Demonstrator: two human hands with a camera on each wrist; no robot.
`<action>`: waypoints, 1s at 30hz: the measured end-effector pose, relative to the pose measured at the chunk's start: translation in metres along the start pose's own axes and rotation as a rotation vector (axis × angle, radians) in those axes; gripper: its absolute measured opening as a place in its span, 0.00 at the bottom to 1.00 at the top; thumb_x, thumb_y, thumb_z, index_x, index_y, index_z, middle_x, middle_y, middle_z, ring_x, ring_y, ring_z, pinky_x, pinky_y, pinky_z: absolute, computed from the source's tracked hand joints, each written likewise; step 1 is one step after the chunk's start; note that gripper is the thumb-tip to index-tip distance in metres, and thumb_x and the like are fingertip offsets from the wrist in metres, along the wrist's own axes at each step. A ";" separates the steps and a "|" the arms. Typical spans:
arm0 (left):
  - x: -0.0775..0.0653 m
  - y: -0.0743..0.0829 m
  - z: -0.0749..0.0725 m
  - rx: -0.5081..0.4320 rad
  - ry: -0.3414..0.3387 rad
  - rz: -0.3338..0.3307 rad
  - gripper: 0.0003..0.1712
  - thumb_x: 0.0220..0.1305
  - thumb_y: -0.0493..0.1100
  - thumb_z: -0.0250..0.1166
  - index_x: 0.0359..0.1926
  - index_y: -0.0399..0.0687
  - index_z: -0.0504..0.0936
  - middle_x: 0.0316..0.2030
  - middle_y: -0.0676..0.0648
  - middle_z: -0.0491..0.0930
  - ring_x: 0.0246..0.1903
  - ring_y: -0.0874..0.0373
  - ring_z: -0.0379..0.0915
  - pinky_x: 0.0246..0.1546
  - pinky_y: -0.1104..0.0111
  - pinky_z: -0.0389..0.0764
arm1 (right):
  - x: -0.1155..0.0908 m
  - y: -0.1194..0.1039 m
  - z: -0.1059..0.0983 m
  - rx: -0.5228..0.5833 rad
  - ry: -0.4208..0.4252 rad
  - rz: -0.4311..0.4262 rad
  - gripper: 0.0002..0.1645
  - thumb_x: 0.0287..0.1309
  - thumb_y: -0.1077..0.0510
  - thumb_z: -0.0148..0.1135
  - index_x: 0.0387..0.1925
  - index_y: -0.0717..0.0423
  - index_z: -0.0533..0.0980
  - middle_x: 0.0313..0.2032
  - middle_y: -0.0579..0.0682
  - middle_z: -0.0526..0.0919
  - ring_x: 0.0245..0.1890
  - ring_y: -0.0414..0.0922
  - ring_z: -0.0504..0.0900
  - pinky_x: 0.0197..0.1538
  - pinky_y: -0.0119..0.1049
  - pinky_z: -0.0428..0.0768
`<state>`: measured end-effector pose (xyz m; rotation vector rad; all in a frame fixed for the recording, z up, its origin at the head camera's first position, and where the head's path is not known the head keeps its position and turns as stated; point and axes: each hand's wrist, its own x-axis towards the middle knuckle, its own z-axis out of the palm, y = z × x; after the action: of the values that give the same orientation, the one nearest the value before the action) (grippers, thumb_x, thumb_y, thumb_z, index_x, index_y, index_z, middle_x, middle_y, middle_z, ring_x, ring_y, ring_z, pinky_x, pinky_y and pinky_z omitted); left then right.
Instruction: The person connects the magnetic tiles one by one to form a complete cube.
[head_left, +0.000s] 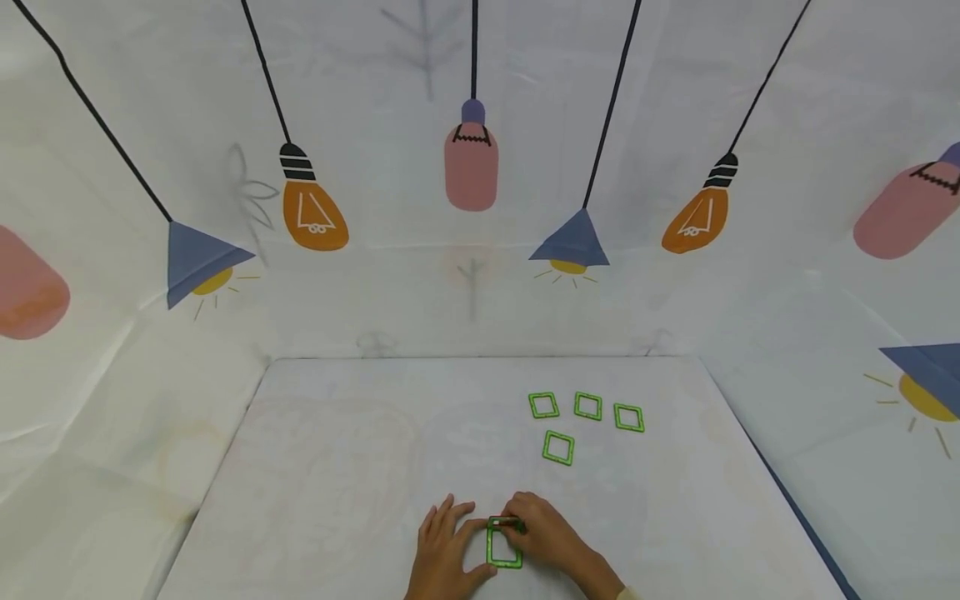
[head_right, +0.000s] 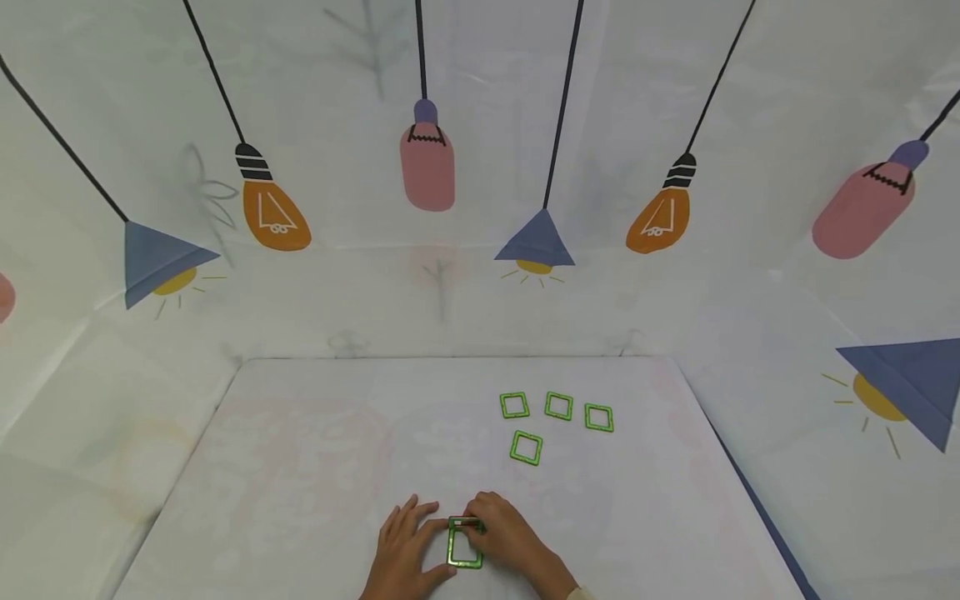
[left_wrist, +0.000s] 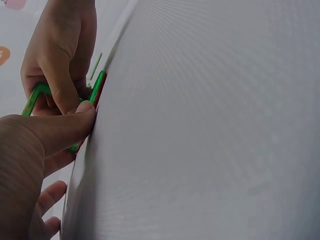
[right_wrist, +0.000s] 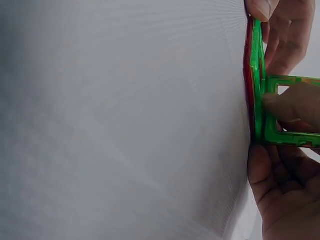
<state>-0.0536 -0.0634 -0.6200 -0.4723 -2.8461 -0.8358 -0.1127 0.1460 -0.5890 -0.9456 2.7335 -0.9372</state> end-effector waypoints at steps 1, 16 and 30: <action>0.000 0.000 0.000 0.000 0.004 0.004 0.35 0.46 0.69 0.73 0.53 0.60 0.81 0.61 0.50 0.74 0.67 0.38 0.63 0.65 0.39 0.62 | 0.000 0.000 0.000 0.007 -0.007 0.004 0.06 0.55 0.60 0.72 0.33 0.49 0.82 0.29 0.38 0.81 0.31 0.27 0.72 0.34 0.25 0.77; 0.001 0.001 -0.001 -0.020 -0.061 -0.045 0.35 0.47 0.68 0.73 0.55 0.62 0.80 0.63 0.50 0.71 0.70 0.39 0.59 0.69 0.41 0.55 | -0.001 0.000 0.001 -0.025 0.004 0.008 0.09 0.51 0.64 0.72 0.30 0.48 0.80 0.28 0.34 0.75 0.29 0.27 0.67 0.31 0.22 0.73; 0.001 0.001 0.001 -0.008 -0.075 -0.056 0.34 0.47 0.69 0.73 0.54 0.63 0.80 0.64 0.51 0.71 0.70 0.40 0.59 0.69 0.42 0.54 | -0.001 0.001 0.001 0.015 -0.006 0.040 0.10 0.50 0.65 0.71 0.29 0.49 0.79 0.27 0.34 0.74 0.27 0.27 0.66 0.30 0.21 0.72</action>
<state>-0.0547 -0.0620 -0.6206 -0.4365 -2.9385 -0.8572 -0.1121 0.1471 -0.5908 -0.8856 2.7261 -0.9454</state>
